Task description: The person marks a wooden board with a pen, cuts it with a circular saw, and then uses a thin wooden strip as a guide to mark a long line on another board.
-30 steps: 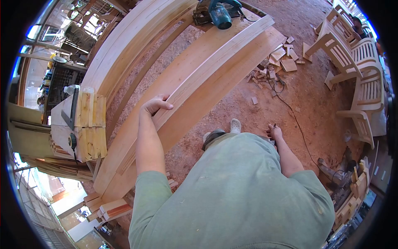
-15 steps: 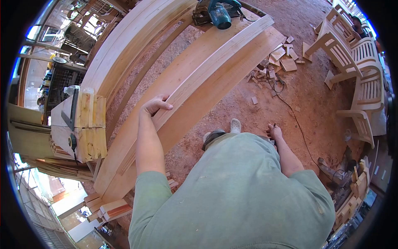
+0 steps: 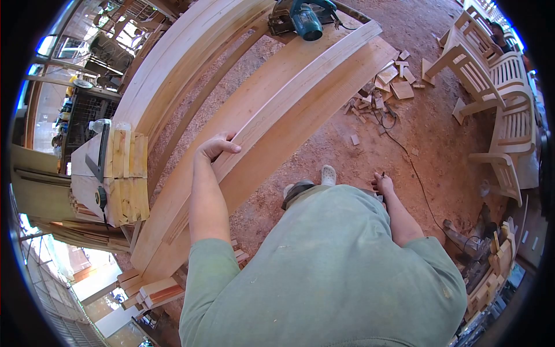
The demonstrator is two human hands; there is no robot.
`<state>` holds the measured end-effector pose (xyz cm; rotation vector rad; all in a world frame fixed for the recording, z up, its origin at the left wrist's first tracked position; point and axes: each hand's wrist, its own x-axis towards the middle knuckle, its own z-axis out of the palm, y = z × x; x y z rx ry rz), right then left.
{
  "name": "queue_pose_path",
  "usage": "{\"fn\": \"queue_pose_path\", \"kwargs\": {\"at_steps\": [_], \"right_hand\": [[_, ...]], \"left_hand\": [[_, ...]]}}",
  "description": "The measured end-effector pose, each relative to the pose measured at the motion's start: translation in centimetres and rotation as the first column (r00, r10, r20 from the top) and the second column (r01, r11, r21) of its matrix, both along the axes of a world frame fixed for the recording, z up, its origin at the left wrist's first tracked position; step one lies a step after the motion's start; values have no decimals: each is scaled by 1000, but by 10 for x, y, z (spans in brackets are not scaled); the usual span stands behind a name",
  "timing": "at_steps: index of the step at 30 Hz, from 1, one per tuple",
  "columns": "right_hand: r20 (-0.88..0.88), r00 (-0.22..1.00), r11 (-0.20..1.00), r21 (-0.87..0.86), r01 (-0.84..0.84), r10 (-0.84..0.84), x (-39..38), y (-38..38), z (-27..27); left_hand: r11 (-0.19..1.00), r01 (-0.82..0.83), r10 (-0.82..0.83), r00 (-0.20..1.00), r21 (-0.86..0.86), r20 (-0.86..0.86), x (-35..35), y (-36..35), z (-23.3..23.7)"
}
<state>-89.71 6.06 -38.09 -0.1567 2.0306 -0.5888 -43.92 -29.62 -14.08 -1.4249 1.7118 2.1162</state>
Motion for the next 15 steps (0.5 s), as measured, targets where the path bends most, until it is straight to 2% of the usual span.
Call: {"fn": "queue_pose_path", "kwargs": {"at_steps": [15], "right_hand": [[2,1000,999,31,-12,12,0,0,1]], "left_hand": [[1000,2,-2,1000,-13,-1,3,-2,-6]]}}
